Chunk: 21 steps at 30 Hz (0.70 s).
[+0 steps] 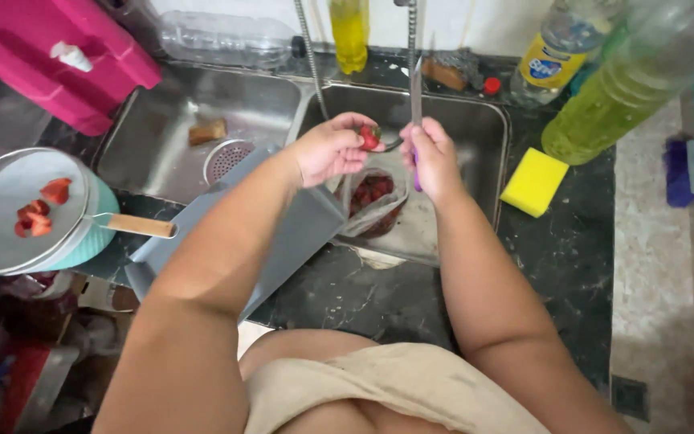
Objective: Hulling and cutting strawberries into a bowl in a kitchen sink area.
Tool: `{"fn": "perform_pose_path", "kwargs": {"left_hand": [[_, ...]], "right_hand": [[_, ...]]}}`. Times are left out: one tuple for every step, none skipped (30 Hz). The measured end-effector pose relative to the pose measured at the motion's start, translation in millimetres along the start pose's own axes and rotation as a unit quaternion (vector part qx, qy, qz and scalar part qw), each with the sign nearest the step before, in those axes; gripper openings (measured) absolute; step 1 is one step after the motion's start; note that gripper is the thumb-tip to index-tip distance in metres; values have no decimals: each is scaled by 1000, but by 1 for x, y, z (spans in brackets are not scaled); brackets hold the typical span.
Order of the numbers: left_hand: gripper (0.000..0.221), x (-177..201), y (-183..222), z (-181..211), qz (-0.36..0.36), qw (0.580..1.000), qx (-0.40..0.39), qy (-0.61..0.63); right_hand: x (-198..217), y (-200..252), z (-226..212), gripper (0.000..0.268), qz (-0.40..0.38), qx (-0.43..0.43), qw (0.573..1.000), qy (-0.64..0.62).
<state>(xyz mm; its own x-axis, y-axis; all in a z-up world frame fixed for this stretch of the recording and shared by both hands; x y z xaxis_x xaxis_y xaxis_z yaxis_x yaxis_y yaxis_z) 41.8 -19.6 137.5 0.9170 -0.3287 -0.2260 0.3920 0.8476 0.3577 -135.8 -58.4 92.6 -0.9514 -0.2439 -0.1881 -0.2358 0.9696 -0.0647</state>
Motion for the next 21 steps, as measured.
{"fn": "perform_pose_path", "kwargs": {"left_hand": [[45, 2, 3, -4, -6, 998, -24, 64], [45, 3, 8, -8, -4, 997, -27, 67], [45, 3, 13, -10, -10, 994, -41, 98], [45, 2, 18, -14, -17, 990, -56, 132], [45, -1, 23, -14, -15, 989, -59, 137], [44, -4, 30, -13, -21, 987, -61, 146], [43, -8, 35, -11, -27, 986, -63, 155], [43, -7, 36, -15, -25, 985, -60, 158], [44, -8, 36, -15, -35, 984, -72, 157], [45, -10, 33, -14, -48, 983, -84, 154], [45, -9, 32, -20, -47, 983, -83, 157], [44, -7, 29, -21, -47, 982, -91, 156], [42, -5, 27, -22, -47, 982, -99, 155], [42, -8, 29, -23, -46, 981, -97, 161], [42, -10, 32, -21, -45, 980, -109, 159], [41, -10, 32, -14, -45, 979, -124, 153], [41, -11, 30, -11, -46, 979, -124, 153], [41, -13, 31, -9, -47, 977, -135, 157], [41, -15, 32, -7, -47, 975, -145, 161], [41, -14, 30, -12, -47, 975, -143, 163], [45, -13, 28, -14, -51, 975, -153, 152]], "right_hand": [[-5, -1, 4, 21, -31, -7, 999, 4], [-5, 0, 9, 21, -34, -8, 999, 7], [-9, 0, 14, 17, -62, -9, 998, 19], [-11, 1, 20, 15, -90, -12, 995, 33], [-9, 2, 25, 15, -94, -14, 995, 38], [-13, 3, 26, 11, -120, 18, 989, 90], [-17, 3, 27, 10, -147, 50, 978, 141], [-23, 6, 22, 10, -148, 46, 978, 140], [-31, 9, 11, 12, -154, 78, 967, 189], [-37, 10, 0, 15, -157, 113, 952, 237], [-37, 13, 1, 15, -158, 110, 952, 237], [-38, 14, -3, 15, -156, 131, 949, 241], [-39, 15, -7, 15, -154, 152, 945, 245], [-42, 20, -14, 15, -156, 147, 945, 247], [-45, 25, -23, 15, -154, 160, 944, 243], [-49, 25, -36, 15, -151, 177, 943, 238], [-47, 24, -35, 15, -150, 177, 943, 240], [-44, 25, -34, 15, -143, 185, 940, 247], [-42, 26, -33, 16, -135, 193, 938, 255], [-43, 28, -33, 16, -134, 190, 939, 255], [-43, 29, -34, 15, -133, 191, 941, 247]]}}
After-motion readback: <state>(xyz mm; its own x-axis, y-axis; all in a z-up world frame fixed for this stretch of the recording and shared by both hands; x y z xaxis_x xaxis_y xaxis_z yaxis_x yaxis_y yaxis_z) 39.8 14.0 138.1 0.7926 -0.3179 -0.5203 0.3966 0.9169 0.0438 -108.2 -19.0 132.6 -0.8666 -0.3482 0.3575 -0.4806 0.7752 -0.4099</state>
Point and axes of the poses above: each hand's wrist, its own y-axis away from the middle knuckle, its own x-axis out of the back of the hand, z = x × y, the point moved 8 cm from there along -y, towards the middle knuckle, and after that the axes turned 8 degrees about -z, right-handed, at the moved point
